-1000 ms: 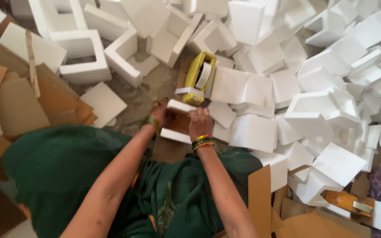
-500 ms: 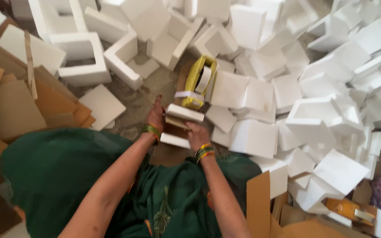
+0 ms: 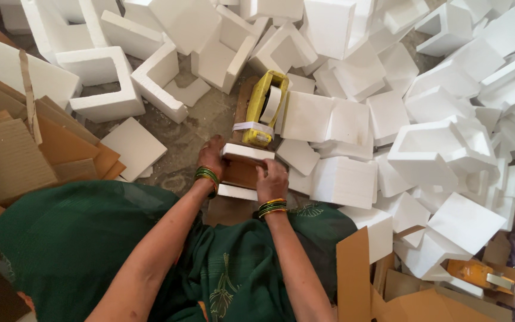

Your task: The person sits on the floor and assembles small cardboard boxes by inserting white foam inserts into the box structure. They use a handheld tape dispenser to secure the cardboard flaps and foam pieces together, repeating the process for multiple units.

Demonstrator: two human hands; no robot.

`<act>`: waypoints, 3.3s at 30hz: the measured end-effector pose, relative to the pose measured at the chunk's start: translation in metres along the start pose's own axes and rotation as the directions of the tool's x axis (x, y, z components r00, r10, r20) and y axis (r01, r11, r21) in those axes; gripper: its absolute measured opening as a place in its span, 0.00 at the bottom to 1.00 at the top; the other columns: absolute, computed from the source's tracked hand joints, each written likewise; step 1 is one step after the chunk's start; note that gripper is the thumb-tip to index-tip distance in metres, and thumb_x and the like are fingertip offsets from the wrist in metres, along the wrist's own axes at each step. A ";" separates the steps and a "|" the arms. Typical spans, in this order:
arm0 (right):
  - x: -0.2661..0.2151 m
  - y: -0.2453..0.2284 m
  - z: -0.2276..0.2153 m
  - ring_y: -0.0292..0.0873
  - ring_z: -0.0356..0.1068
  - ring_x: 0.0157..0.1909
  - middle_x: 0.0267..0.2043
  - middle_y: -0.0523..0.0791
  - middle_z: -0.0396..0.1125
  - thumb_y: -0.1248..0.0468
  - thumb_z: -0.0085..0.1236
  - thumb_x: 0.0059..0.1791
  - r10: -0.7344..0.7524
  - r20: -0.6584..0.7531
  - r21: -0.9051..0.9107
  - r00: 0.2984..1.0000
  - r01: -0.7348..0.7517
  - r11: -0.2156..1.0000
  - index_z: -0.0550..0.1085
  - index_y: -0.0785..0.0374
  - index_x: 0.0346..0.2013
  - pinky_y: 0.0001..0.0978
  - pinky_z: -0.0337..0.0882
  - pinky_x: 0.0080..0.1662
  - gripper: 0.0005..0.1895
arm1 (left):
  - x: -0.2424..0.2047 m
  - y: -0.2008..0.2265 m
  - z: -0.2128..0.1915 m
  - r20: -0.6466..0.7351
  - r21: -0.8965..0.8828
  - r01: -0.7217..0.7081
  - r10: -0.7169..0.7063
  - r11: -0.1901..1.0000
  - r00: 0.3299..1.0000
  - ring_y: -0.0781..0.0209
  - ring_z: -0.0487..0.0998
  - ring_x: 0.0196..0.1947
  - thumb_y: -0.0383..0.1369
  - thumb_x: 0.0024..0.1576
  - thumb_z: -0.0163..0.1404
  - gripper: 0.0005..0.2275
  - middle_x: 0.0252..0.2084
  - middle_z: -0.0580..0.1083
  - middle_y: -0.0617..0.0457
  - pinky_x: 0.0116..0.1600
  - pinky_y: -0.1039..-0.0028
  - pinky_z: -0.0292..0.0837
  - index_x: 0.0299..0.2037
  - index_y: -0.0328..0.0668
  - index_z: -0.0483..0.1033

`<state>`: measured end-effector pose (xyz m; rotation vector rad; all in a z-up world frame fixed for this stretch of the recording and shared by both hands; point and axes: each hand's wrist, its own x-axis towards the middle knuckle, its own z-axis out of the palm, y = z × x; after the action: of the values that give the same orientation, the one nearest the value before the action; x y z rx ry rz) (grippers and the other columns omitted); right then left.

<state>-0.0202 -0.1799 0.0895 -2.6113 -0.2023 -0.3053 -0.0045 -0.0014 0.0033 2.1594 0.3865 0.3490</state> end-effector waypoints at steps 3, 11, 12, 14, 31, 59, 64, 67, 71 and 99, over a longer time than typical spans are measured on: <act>0.008 -0.012 -0.010 0.54 0.69 0.51 0.47 0.53 0.68 0.66 0.70 0.43 0.016 -0.086 -0.020 0.996 -0.018 1.000 0.74 0.62 0.46 0.46 0.71 0.53 0.18 | 0.009 0.015 -0.003 0.365 -0.510 0.663 -0.560 0.548 0.744 0.43 0.80 0.45 0.35 0.61 0.52 0.13 0.45 0.76 0.37 0.48 0.57 0.76 0.52 0.37 0.75; 0.030 0.013 -0.003 0.56 0.68 0.51 0.50 0.53 0.67 0.64 0.73 0.39 -0.079 0.029 0.133 0.996 0.075 0.988 0.73 0.66 0.50 0.46 0.70 0.52 0.28 | 0.012 -0.008 -0.004 0.249 -0.061 0.095 -0.077 0.994 0.966 0.46 0.77 0.48 0.27 0.49 0.55 0.14 0.49 0.75 0.45 0.49 0.62 0.76 0.46 0.45 0.80; 0.031 0.017 -0.001 0.56 0.69 0.50 0.49 0.52 0.67 0.64 0.72 0.40 -0.075 0.062 0.099 0.995 0.069 0.993 0.74 0.64 0.50 0.45 0.71 0.52 0.26 | 0.011 -0.011 -0.003 0.219 0.050 -0.011 0.000 0.999 0.976 0.43 0.75 0.50 0.27 0.45 0.61 0.14 0.47 0.75 0.44 0.52 0.60 0.73 0.43 0.43 0.81; 0.028 0.021 0.001 0.55 0.69 0.49 0.47 0.51 0.67 0.65 0.71 0.41 -0.073 0.103 0.080 0.992 0.065 0.995 0.76 0.62 0.50 0.44 0.71 0.52 0.24 | 0.018 -0.015 -0.004 0.302 0.057 -0.036 0.017 0.998 0.953 0.44 0.73 0.56 0.28 0.46 0.63 0.19 0.53 0.74 0.44 0.59 0.62 0.73 0.49 0.45 0.79; 0.021 0.024 0.014 0.43 0.76 0.49 0.51 0.50 0.75 0.68 0.67 0.46 0.221 0.253 0.449 0.942 -0.317 0.835 0.72 0.68 0.58 0.33 0.75 0.52 0.26 | 0.026 0.020 0.002 0.465 -0.597 0.226 0.102 0.770 0.879 0.50 0.64 0.65 0.20 0.45 0.58 0.42 0.65 0.61 0.44 0.64 0.66 0.69 0.70 0.43 0.47; -0.043 -0.054 -0.020 0.49 0.67 0.59 0.55 0.50 0.69 0.47 0.44 0.55 0.003 0.319 0.052 0.948 -0.021 0.998 0.73 0.62 0.52 0.51 0.64 0.60 0.24 | 0.023 0.017 -0.012 0.317 -0.321 -0.175 0.279 0.931 0.906 0.37 0.73 0.53 0.20 0.50 0.52 0.19 0.49 0.73 0.40 0.57 0.58 0.71 0.51 0.47 0.74; -0.022 0.006 -0.023 0.48 0.77 0.48 0.49 0.50 0.75 0.52 0.40 0.57 0.506 0.325 0.419 0.799 -0.601 0.681 0.71 0.61 0.61 0.40 0.76 0.50 0.23 | 0.020 0.008 -0.004 0.323 -0.358 -0.160 0.283 0.920 0.903 0.38 0.74 0.52 0.18 0.49 0.52 0.21 0.50 0.72 0.40 0.59 0.58 0.71 0.53 0.48 0.74; 0.008 0.035 -0.009 0.54 0.72 0.60 0.61 0.54 0.70 0.64 0.50 0.59 0.004 -0.062 0.511 0.998 0.028 0.859 0.68 0.69 0.65 0.42 0.69 0.60 0.20 | 0.019 0.006 -0.003 0.339 -0.377 -0.151 0.288 0.914 0.896 0.38 0.74 0.54 0.16 0.49 0.50 0.22 0.52 0.70 0.39 0.60 0.60 0.74 0.53 0.49 0.73; 0.022 0.028 0.009 0.51 0.76 0.43 0.50 0.53 0.74 0.69 0.59 0.48 0.220 0.309 0.492 0.925 -0.354 0.796 0.69 0.63 0.64 0.39 0.75 0.46 0.28 | 0.017 0.018 -0.009 0.342 -0.250 -0.161 0.243 0.955 0.908 0.35 0.72 0.55 0.22 0.53 0.55 0.19 0.53 0.71 0.38 0.59 0.57 0.71 0.54 0.48 0.72; 0.087 0.003 -0.015 0.31 0.70 0.33 0.32 0.39 0.75 0.62 0.63 0.48 0.262 0.272 0.679 0.926 -0.378 0.629 0.80 0.69 0.39 0.25 0.71 0.39 0.12 | -0.006 0.084 -0.057 0.542 0.386 -0.375 0.122 0.843 0.831 0.51 0.66 0.61 0.34 0.55 0.52 0.17 0.55 0.70 0.54 0.65 0.36 0.52 0.54 0.64 0.73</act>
<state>0.0613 -0.1824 0.1224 -1.8114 0.0949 0.1002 -0.0194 -0.0089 0.1034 2.6915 -0.1452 -0.2017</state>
